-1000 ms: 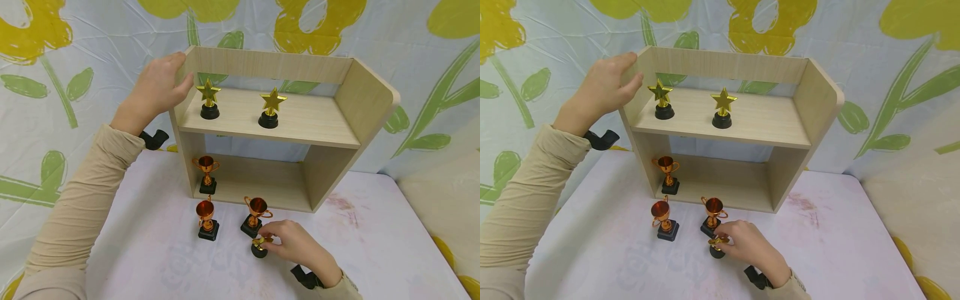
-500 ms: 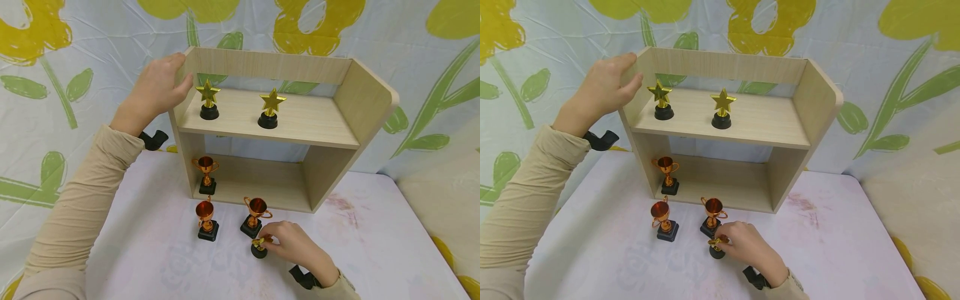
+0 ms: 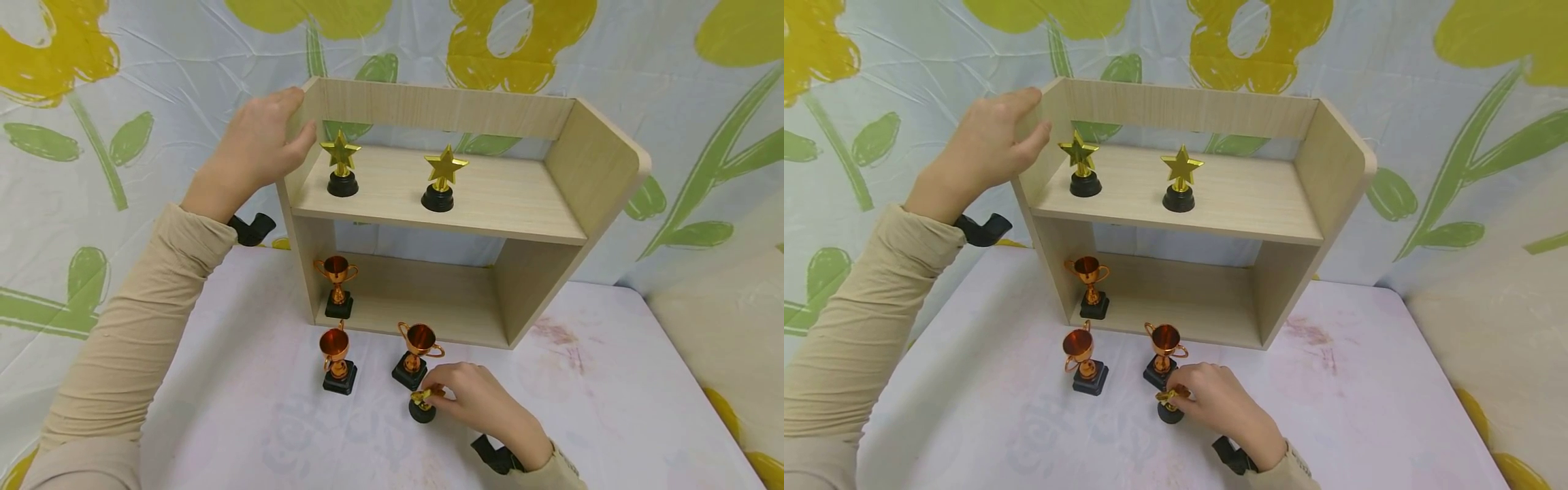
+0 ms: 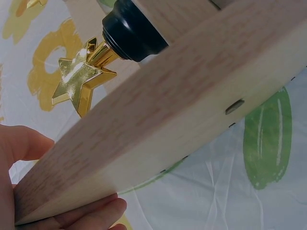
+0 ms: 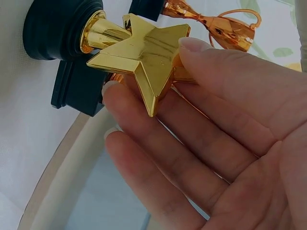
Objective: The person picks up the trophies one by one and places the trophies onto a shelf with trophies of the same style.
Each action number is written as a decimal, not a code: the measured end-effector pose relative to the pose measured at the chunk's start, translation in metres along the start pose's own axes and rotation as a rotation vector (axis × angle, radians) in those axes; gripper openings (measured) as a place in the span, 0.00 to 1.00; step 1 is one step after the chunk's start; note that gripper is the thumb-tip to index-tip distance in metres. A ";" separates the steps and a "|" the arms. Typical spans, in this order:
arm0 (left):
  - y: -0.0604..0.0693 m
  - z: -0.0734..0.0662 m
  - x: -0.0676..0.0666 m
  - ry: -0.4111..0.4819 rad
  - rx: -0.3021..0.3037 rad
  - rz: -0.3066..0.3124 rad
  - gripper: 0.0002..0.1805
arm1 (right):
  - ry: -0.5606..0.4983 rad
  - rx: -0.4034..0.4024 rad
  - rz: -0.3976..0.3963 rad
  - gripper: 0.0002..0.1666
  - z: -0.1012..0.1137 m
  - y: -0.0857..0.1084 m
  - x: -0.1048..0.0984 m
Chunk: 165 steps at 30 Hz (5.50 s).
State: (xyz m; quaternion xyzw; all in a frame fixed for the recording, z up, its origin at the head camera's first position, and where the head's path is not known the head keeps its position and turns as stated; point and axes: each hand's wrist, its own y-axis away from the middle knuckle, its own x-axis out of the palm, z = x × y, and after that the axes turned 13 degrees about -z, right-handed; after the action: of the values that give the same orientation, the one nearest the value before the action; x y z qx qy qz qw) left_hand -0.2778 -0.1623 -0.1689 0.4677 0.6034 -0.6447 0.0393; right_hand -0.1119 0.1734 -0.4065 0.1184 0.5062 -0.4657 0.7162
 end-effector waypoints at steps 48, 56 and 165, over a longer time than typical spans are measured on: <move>0.000 0.000 0.001 0.008 -0.026 0.017 0.26 | 0.091 -0.189 -0.174 0.09 0.017 0.007 -0.015; 0.000 0.000 -0.001 0.007 -0.027 0.020 0.25 | 0.072 -0.233 -0.239 0.12 0.017 0.009 -0.021; 0.000 0.000 -0.002 0.002 -0.022 0.014 0.25 | -0.091 -0.328 -0.692 0.23 0.032 0.016 -0.072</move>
State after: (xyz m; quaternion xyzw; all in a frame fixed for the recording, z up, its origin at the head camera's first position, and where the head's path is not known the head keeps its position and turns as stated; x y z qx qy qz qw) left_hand -0.2768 -0.1630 -0.1677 0.4722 0.6071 -0.6373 0.0483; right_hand -0.0835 0.2008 -0.3358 -0.1962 0.5517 -0.5974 0.5480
